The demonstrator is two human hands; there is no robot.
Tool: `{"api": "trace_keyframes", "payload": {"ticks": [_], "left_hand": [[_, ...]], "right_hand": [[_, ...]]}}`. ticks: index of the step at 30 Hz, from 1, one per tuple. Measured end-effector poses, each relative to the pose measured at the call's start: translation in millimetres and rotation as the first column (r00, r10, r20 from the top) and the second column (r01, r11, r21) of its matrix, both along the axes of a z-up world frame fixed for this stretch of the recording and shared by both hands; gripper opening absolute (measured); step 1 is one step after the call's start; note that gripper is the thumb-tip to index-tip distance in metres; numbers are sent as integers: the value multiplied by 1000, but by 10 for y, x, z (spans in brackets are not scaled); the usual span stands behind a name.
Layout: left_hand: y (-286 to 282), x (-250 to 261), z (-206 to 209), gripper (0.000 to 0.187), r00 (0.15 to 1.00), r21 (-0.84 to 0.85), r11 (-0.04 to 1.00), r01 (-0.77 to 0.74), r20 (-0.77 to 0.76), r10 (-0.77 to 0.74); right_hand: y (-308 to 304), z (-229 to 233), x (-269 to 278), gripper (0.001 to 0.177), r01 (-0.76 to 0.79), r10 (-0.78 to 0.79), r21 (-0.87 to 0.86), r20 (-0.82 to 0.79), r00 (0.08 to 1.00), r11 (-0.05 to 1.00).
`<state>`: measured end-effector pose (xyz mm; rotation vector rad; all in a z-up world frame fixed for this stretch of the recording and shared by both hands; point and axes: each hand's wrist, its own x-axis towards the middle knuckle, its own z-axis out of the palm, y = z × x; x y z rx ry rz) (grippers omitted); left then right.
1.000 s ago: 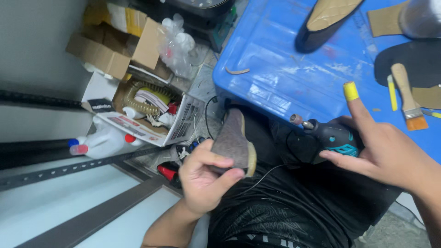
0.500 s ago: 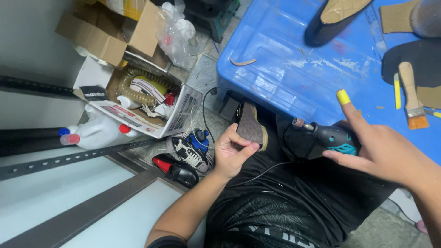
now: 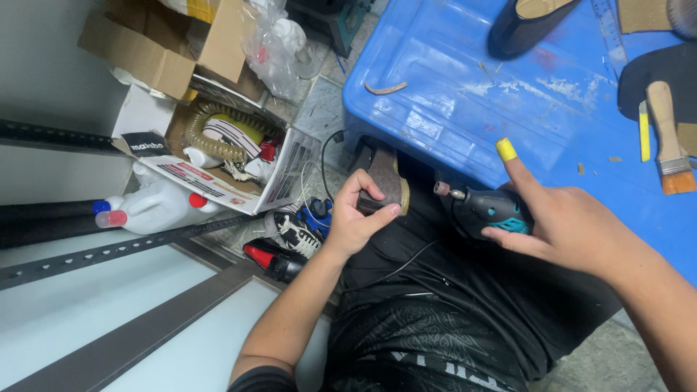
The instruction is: The person uses a rotary tool to grind and smooth the sole edge of a brown patterned flat shoe. They hold the shoe with one hand and operate the power tool with the other, focusing on the perimeter of the sole.
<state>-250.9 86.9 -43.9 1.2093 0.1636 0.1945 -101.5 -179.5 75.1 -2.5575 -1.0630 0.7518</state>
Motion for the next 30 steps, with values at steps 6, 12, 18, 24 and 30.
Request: {"api": "trace_keyframes", "payload": {"ticks": [6,12,18,24,30], "left_hand": [[4,-26,44,35,994,62,993,101,42,-103],[-77,13,284,32,976,131,973,192,76,-203],[-67,-70,402,32,966,133,963,236,74,-247],[-147,-47,404,31,971,78,973,218,82,-224],[-111,-42,366,31,969,42,972,231,82,-234]], "right_hand": [[28,122,-131,123,39,-43,-154,-18,999,987],[35,269,-255,121,37,-35,-82,24,999,996],[-111,301,-438,122,124,-126,-75,-18,992,989],[-70,329,-368,122,93,-102,-133,-66,993,987],[16,281,-387,120,80,-90,-108,-95,991,991]]}}
